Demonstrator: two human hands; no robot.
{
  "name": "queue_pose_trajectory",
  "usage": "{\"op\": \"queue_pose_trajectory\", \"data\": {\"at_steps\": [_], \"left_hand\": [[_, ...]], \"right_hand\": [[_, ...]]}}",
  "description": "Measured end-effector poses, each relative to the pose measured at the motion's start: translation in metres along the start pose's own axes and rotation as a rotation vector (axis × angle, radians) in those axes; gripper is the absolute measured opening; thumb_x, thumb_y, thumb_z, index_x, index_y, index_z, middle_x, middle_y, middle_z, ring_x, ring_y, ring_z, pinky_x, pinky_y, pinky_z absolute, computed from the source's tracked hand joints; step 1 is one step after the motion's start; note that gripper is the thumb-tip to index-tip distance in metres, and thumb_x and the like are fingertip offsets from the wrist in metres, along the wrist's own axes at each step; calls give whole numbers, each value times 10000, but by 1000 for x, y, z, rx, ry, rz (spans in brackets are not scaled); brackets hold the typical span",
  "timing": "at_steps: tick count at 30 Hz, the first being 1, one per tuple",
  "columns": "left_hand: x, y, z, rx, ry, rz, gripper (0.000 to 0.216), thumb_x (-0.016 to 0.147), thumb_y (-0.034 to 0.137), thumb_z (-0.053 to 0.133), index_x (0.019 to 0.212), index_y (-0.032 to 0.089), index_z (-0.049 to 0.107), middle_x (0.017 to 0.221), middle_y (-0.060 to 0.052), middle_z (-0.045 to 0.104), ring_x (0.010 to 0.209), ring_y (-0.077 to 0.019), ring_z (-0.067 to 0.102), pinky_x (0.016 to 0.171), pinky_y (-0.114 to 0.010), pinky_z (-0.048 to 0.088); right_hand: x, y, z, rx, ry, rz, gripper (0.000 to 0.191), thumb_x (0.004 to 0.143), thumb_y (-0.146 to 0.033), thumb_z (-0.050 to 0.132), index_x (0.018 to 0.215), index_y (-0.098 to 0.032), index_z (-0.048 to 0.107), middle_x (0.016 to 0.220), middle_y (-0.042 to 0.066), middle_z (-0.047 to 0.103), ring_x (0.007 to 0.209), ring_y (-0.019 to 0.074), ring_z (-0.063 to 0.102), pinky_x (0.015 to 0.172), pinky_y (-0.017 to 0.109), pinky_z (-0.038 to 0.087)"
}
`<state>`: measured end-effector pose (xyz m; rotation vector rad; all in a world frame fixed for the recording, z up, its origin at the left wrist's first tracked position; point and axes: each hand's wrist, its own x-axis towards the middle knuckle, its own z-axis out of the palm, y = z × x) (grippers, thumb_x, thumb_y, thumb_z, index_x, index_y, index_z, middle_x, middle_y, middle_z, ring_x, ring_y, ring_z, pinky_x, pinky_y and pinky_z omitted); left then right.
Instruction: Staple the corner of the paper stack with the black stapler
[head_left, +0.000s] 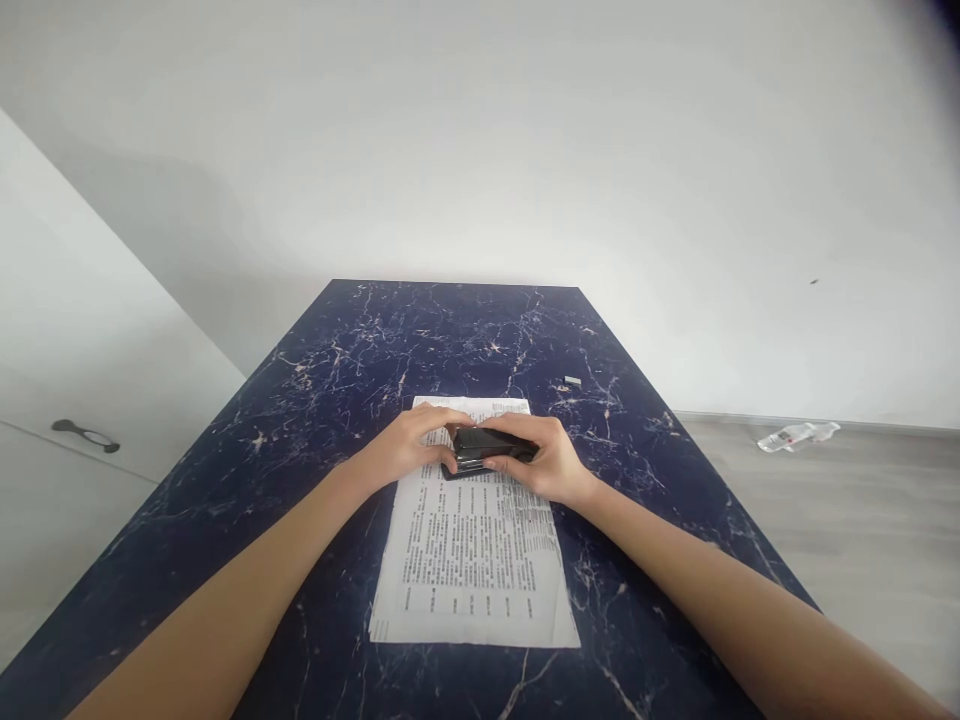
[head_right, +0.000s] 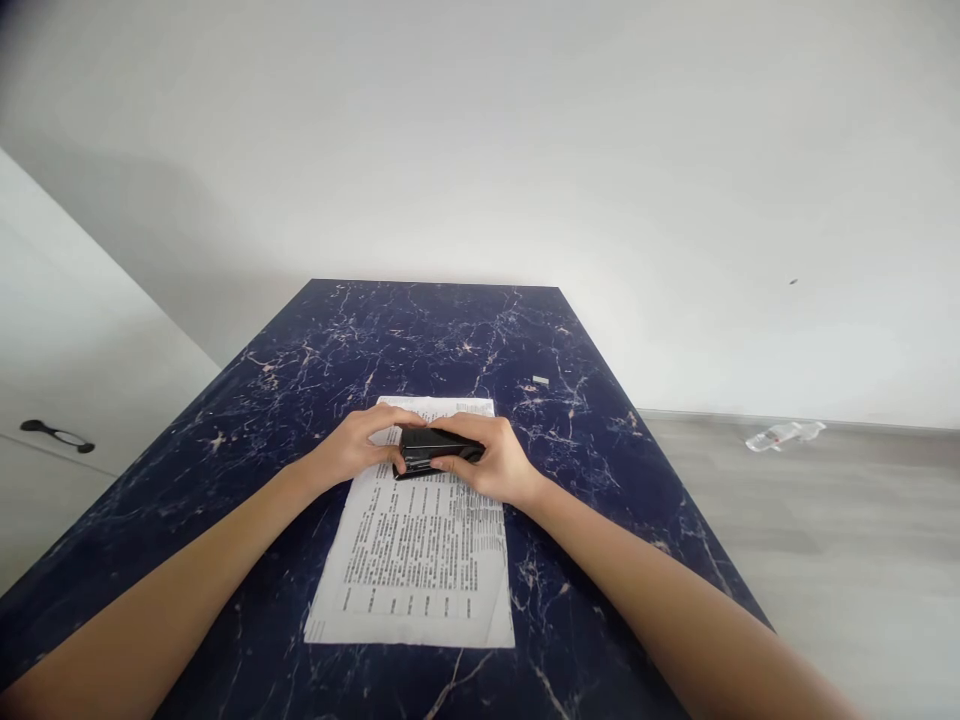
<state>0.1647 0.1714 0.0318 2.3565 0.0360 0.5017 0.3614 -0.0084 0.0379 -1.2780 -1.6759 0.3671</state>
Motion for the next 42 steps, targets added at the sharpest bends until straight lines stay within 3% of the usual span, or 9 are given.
{"op": "queue_pose_trajectory", "data": {"at_steps": [4, 9, 13, 17, 20, 24, 27, 33, 42], "left_hand": [[-1, 4, -1, 46, -78, 41, 293, 946, 369, 689, 1224, 278, 661, 1136, -51, 736, 1072, -236, 653, 996, -446, 468], [0, -2, -8, 115, -36, -73, 454, 852, 519, 761, 1227, 288, 654, 1209, -55, 705, 1156, -268, 612, 1033, -478, 455], [2, -11, -2, 370, 57, -163, 418, 1003, 530, 535, 1325, 275, 614, 1421, -83, 609, 1336, -304, 510, 1138, -565, 350], [2, -20, 9, 536, -32, -204, 574, 1034, 526, 444, 1533, 244, 426, 1622, -125, 397, 1493, -352, 335, 1217, -639, 182], [1, -22, 11, 543, -77, -198, 570, 1047, 477, 407, 1568, 248, 364, 1607, -133, 411, 1475, -353, 357, 1220, -650, 154], [1, -17, 6, 499, -53, -143, 505, 1029, 373, 464, 1526, 293, 417, 1428, -110, 532, 1303, -325, 498, 1136, -574, 342], [2, -13, 4, 464, -17, -104, 483, 1015, 289, 493, 1495, 332, 461, 1292, -93, 545, 1136, -278, 564, 1046, -517, 431], [2, -21, -3, 488, 144, 23, 435, 1015, 130, 421, 1348, 326, 622, 1168, -84, 532, 1110, -246, 571, 978, -491, 464], [-3, -33, -16, 467, 209, -138, 373, 1001, 141, 459, 1262, 280, 687, 1165, -83, 538, 1116, -242, 568, 1006, -502, 474]], "right_hand": [[0, -6, 4, 15, -16, -65, 332, 876, -291, 768, 1195, -214, 721, 1000, 59, 763, 847, 197, 703, 775, 356, 573], [-1, -3, 1, -44, 10, 54, 302, 837, -276, 788, 1131, -222, 746, 1016, 55, 770, 873, 215, 720, 790, 362, 579], [2, 12, -23, -213, 212, 204, 305, 820, -303, 787, 1115, -230, 753, 1053, 63, 774, 906, 243, 730, 803, 379, 583], [1, 38, -53, -441, 433, 348, 286, 813, -335, 757, 1082, -237, 762, 1010, 65, 779, 896, 266, 728, 840, 413, 571], [0, 56, -65, -481, 478, 422, 261, 793, -345, 756, 1032, -239, 766, 979, 59, 779, 876, 269, 725, 838, 414, 564], [-2, 70, -68, -459, 441, 439, 276, 778, -346, 765, 1033, -240, 761, 998, 47, 780, 898, 269, 726, 877, 422, 552], [-2, 72, -68, -431, 420, 414, 288, 776, -341, 767, 1043, -233, 759, 1006, 49, 780, 907, 269, 727, 892, 424, 550], [-2, 71, -69, -293, 305, 392, 324, 766, -357, 786, 1056, -215, 753, 1018, 54, 775, 921, 261, 725, 895, 422, 552], [-2, 56, -67, -32, 72, 396, 403, 732, -402, 838, 1049, -175, 735, 1002, 78, 758, 899, 246, 710, 844, 420, 572]]}}
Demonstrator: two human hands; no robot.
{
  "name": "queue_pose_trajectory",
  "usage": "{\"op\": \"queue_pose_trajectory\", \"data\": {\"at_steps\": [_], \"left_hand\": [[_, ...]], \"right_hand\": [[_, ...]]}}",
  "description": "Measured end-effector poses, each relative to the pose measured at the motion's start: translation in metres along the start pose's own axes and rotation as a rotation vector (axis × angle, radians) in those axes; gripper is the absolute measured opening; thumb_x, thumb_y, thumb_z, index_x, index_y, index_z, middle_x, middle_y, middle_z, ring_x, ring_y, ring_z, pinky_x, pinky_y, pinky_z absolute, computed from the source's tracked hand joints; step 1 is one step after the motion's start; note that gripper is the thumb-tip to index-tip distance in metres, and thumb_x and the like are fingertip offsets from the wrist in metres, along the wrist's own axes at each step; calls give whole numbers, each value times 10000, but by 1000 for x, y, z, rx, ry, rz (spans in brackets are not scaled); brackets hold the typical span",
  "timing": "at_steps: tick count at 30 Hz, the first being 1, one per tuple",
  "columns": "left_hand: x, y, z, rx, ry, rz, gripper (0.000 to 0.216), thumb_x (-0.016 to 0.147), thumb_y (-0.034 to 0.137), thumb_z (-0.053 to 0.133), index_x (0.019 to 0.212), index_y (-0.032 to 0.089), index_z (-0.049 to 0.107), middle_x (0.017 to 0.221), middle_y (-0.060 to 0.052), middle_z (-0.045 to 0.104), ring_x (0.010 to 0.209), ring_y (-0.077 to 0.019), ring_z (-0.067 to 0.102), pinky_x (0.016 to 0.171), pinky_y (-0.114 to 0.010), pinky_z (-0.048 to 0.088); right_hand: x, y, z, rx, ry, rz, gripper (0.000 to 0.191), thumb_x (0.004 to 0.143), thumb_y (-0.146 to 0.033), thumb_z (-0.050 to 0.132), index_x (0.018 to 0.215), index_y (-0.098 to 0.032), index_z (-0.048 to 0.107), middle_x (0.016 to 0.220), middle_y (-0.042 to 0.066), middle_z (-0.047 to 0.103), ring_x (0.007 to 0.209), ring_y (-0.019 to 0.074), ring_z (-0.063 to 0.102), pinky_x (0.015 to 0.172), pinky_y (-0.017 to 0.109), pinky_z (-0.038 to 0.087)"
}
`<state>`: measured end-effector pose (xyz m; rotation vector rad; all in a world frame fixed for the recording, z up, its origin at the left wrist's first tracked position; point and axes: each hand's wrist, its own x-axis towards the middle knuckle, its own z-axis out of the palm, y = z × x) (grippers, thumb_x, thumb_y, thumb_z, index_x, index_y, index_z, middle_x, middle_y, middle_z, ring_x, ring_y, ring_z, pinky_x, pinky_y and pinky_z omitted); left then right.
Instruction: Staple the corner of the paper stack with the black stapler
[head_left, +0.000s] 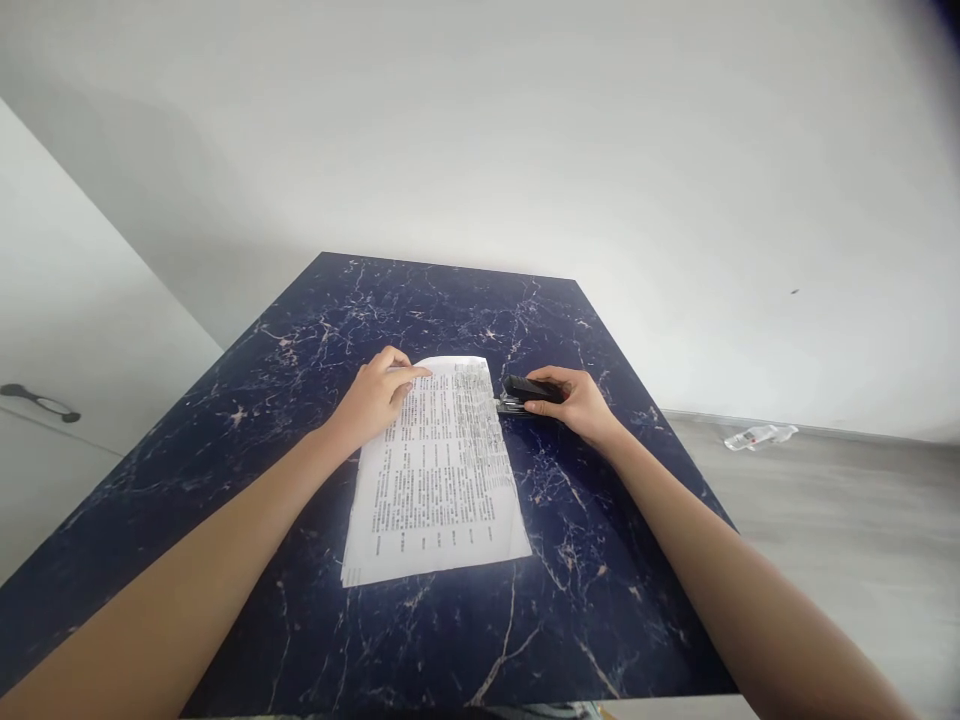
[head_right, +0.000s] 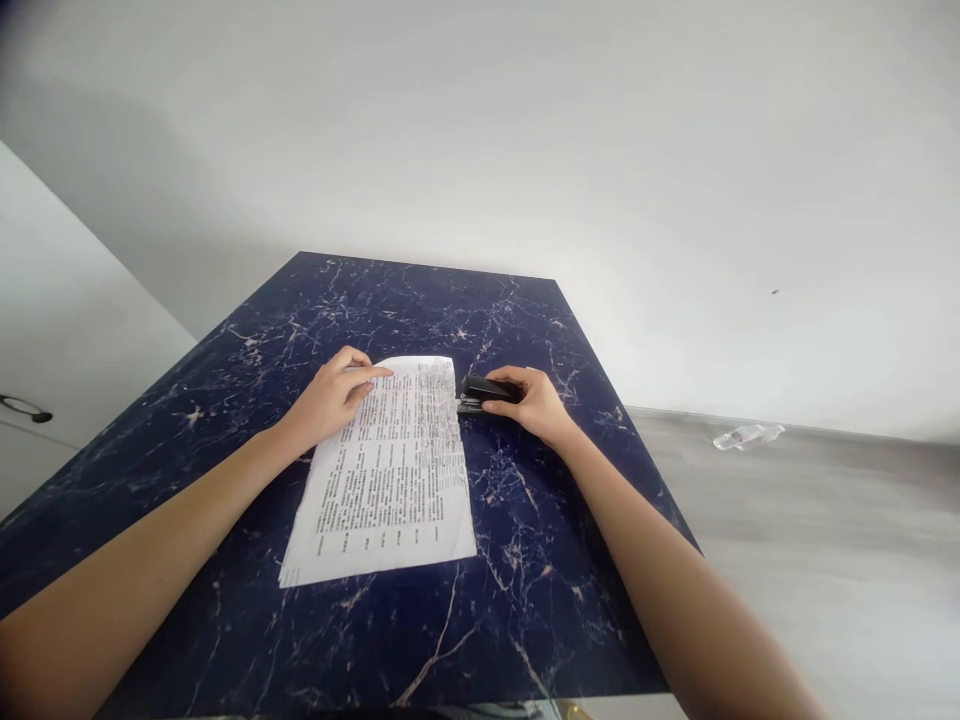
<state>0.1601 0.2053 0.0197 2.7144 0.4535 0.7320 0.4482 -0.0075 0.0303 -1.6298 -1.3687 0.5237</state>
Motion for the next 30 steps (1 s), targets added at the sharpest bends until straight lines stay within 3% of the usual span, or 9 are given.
{"op": "queue_pose_trajectory", "data": {"at_steps": [4, 17, 21, 23, 26, 30], "left_hand": [[1, -2, -2, -8, 33, -19, 379, 1002, 153, 463, 1271, 288, 693, 1150, -85, 545, 1097, -247, 566, 999, -500, 481], [0, -7, -4, -24, 102, -26, 370, 985, 129, 471, 1219, 274, 717, 1122, -76, 551, 1014, -214, 575, 949, -443, 509], [0, -7, -3, -54, 119, -26, 362, 988, 142, 479, 1237, 271, 708, 1098, -71, 546, 985, -207, 570, 947, -446, 513], [0, -8, -2, -66, 130, -26, 373, 989, 137, 472, 1244, 277, 705, 1092, -70, 545, 958, -201, 566, 927, -437, 519], [1, -8, -2, -73, 146, -20, 380, 991, 132, 467, 1239, 290, 708, 1084, -68, 544, 957, -201, 561, 887, -410, 526], [1, -8, -1, -72, 165, -8, 373, 993, 123, 464, 1214, 283, 718, 1073, -64, 538, 949, -193, 562, 883, -401, 521]], "right_hand": [[-5, -14, -1, -2, -165, -12, 336, 732, -365, 847, 1005, -203, 736, 977, 59, 744, 882, 226, 699, 814, 401, 583], [-14, -50, -6, -78, -487, -28, 250, 779, -290, 802, 1001, -232, 704, 976, 26, 717, 838, 199, 681, 749, 347, 561], [-17, -62, 3, -145, -526, -76, 232, 868, -401, 730, 1019, -232, 677, 948, 20, 699, 813, 178, 650, 708, 313, 504], [-20, -66, 11, -191, -510, -109, 289, 958, -500, 605, 986, -219, 669, 900, 26, 676, 771, 166, 615, 682, 308, 463], [-24, -67, 27, -328, -358, -112, 460, 1064, -522, 378, 804, -204, 587, 757, 21, 598, 661, 144, 523, 629, 312, 391], [-28, -66, 44, -461, -190, -83, 506, 1083, -462, 354, 643, -212, 339, 594, -9, 438, 532, 118, 372, 544, 321, 275]]}}
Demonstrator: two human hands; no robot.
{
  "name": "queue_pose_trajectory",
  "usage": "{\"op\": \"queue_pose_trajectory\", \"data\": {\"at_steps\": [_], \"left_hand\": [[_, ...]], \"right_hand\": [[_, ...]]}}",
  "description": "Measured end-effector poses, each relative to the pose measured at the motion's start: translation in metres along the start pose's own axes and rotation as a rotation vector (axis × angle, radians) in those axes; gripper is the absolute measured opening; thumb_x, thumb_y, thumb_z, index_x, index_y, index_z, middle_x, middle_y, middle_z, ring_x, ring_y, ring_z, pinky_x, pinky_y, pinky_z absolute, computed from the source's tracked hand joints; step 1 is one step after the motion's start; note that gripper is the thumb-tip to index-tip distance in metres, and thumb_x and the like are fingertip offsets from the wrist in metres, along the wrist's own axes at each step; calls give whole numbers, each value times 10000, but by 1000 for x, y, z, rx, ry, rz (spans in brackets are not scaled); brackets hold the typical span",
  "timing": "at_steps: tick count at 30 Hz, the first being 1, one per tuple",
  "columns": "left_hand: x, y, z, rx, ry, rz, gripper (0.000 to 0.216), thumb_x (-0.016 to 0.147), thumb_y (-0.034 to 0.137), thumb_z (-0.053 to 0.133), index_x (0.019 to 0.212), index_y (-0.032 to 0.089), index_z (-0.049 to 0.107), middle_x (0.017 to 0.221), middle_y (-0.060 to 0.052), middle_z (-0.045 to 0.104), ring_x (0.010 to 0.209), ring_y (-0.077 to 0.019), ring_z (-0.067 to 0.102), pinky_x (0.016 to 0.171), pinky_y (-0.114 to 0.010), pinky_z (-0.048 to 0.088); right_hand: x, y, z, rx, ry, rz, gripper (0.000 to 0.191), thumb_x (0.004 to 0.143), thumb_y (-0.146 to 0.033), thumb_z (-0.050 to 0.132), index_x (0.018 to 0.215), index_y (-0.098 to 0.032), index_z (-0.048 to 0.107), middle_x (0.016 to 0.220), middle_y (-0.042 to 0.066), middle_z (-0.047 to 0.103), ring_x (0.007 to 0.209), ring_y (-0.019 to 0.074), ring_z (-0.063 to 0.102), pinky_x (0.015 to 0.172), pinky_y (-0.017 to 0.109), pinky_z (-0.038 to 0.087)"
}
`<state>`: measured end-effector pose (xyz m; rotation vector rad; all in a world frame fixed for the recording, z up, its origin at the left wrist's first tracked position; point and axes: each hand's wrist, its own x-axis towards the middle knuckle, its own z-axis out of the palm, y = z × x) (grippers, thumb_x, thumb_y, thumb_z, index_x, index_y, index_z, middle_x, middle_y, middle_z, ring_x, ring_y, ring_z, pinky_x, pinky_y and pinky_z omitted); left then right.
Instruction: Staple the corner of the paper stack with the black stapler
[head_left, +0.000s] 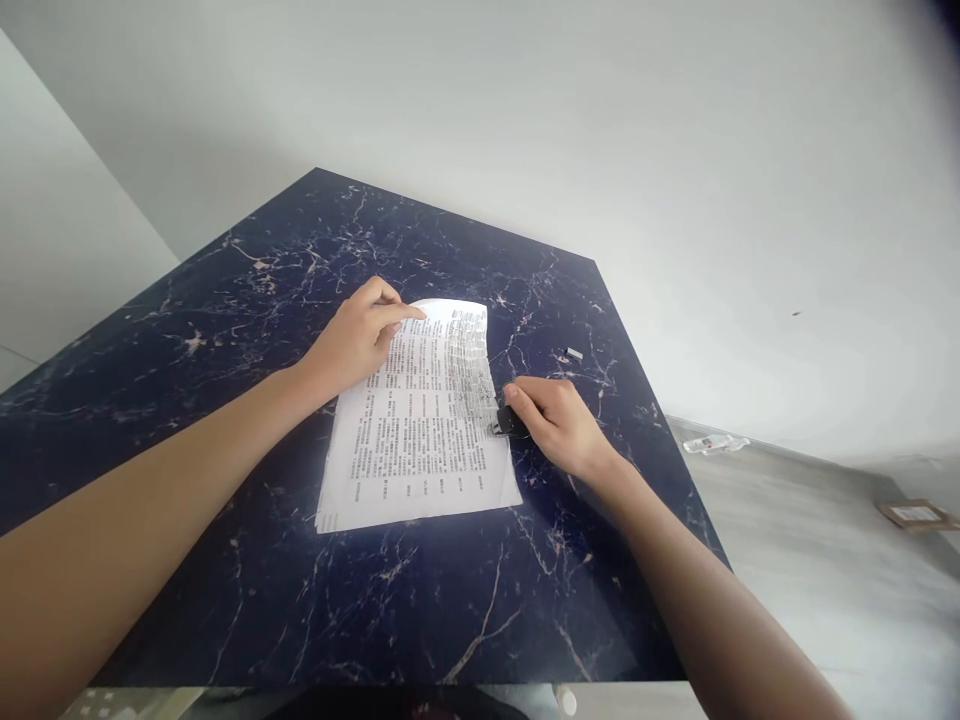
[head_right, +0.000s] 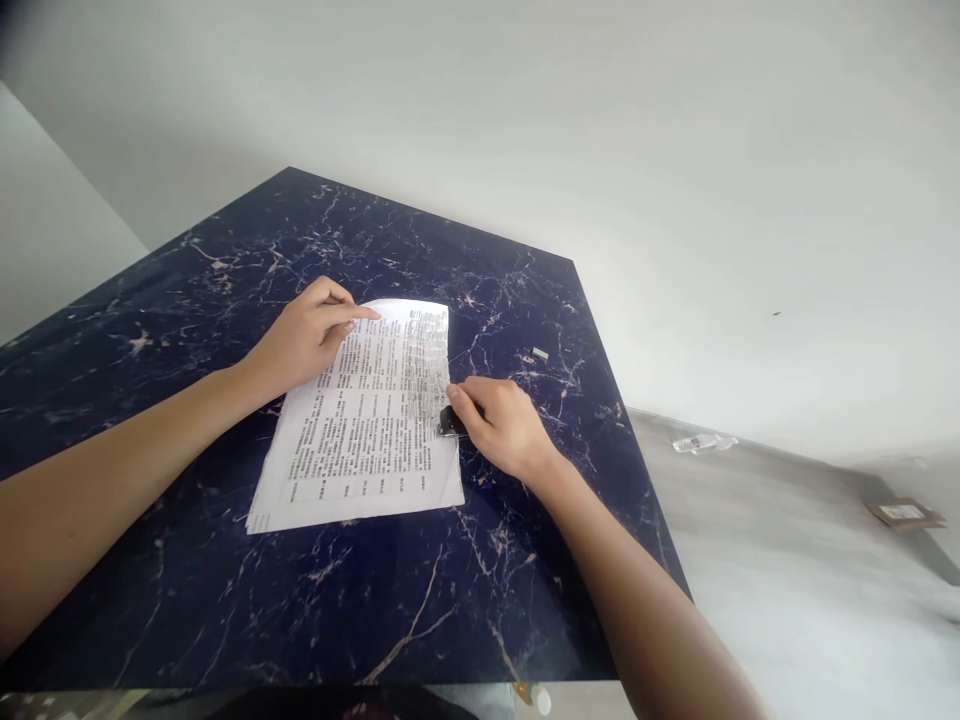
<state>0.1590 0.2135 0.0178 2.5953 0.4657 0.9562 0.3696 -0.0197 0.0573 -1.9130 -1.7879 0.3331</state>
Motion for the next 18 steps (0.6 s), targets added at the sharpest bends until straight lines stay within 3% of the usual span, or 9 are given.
{"op": "queue_pose_trajectory", "data": {"at_steps": [4, 18], "left_hand": [[0, 3, 0, -7, -1, 2, 366, 992, 114, 462, 1215, 261, 713, 1057, -63, 531, 927, -189, 551, 862, -400, 520], [1, 9, -2, -51, 6, -18, 345, 1005, 135, 466, 1215, 264, 708, 1027, -60, 524, 924, -200, 543, 833, -404, 517]], "right_hand": [[0, -4, 5, -8, 50, 24, 511, 1074, -429, 383, 624, -216, 269, 546, -17, 380, 490, 108, 316, 515, 329, 237], [2, -11, 9, -52, 102, 22, 509, 1067, -370, 366, 588, -224, 277, 521, -2, 391, 464, 113, 320, 485, 344, 233]]}}
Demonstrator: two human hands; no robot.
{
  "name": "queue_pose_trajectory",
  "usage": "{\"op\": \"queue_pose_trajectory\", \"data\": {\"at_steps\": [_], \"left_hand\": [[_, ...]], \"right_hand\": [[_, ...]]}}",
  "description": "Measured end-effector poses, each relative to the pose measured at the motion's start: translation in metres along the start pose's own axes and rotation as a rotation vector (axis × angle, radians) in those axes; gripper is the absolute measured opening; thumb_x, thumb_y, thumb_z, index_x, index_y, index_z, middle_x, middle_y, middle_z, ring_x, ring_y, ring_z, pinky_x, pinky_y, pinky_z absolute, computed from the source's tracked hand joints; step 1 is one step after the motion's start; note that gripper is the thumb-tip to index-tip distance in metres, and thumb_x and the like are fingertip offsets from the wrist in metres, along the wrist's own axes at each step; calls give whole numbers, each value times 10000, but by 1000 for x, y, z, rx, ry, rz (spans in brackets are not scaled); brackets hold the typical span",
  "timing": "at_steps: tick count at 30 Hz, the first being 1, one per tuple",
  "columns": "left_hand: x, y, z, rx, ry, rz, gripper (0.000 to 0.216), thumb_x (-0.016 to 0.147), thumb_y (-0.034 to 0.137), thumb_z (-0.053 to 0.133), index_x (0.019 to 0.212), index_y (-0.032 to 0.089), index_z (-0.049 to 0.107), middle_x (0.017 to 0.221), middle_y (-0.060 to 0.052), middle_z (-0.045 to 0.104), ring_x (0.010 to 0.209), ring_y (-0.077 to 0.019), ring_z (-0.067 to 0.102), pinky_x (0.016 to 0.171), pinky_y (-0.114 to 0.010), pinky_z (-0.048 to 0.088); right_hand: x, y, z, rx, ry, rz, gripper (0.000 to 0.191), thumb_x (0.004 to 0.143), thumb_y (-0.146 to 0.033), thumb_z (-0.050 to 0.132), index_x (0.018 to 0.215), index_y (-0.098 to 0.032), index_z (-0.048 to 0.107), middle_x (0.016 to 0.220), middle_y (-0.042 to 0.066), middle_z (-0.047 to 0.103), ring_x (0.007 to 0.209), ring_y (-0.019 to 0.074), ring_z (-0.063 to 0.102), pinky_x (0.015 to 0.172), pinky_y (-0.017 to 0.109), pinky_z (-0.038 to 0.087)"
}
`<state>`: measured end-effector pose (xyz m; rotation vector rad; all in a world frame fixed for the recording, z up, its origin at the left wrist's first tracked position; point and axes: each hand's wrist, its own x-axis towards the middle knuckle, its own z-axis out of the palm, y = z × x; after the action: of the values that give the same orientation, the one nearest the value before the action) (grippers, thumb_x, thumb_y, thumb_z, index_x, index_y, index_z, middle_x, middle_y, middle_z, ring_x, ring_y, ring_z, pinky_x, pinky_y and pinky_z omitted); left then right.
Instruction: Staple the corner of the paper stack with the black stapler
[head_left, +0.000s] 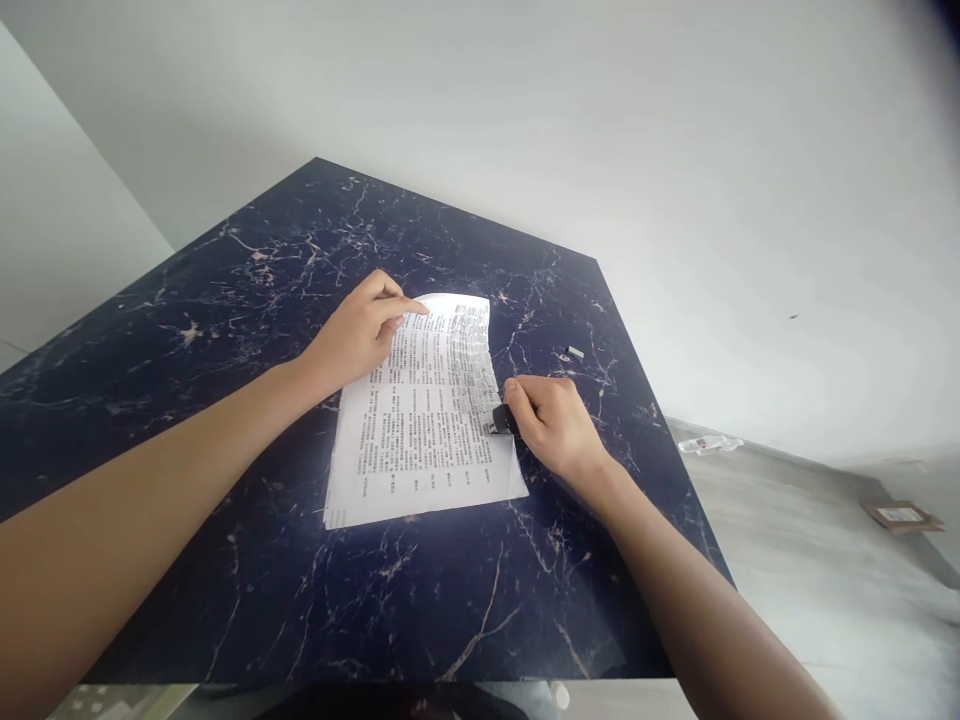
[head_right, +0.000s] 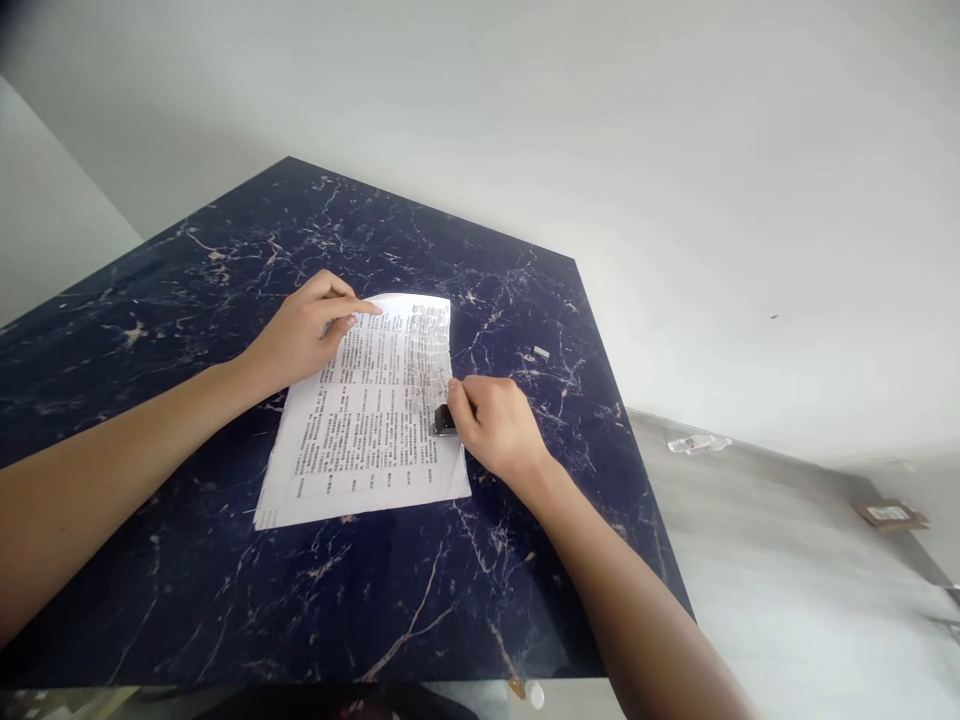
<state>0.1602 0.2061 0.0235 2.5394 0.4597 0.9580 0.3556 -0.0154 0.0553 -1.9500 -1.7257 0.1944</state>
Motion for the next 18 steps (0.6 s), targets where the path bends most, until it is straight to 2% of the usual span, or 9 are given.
{"op": "queue_pose_trajectory", "data": {"at_steps": [5, 18], "left_hand": [[0, -2, 1, 12, -7, 19, 356, 995, 114, 467, 1220, 253, 705, 1038, -65, 526, 906, -194, 544, 811, -393, 513], [0, -3, 0, 25, -11, 36, 373, 981, 102, 465, 1215, 258, 710, 1048, -74, 545, 893, -196, 546, 773, -375, 508]], "right_hand": [[1, 2, 0, -18, 6, -17, 492, 1059, -346, 369, 595, -229, 250, 526, -2, 378, 474, 121, 319, 508, 349, 235], [1, 2, -2, -34, -37, -28, 455, 1073, -324, 307, 629, -226, 303, 578, 11, 432, 505, 127, 370, 531, 341, 276]]}}
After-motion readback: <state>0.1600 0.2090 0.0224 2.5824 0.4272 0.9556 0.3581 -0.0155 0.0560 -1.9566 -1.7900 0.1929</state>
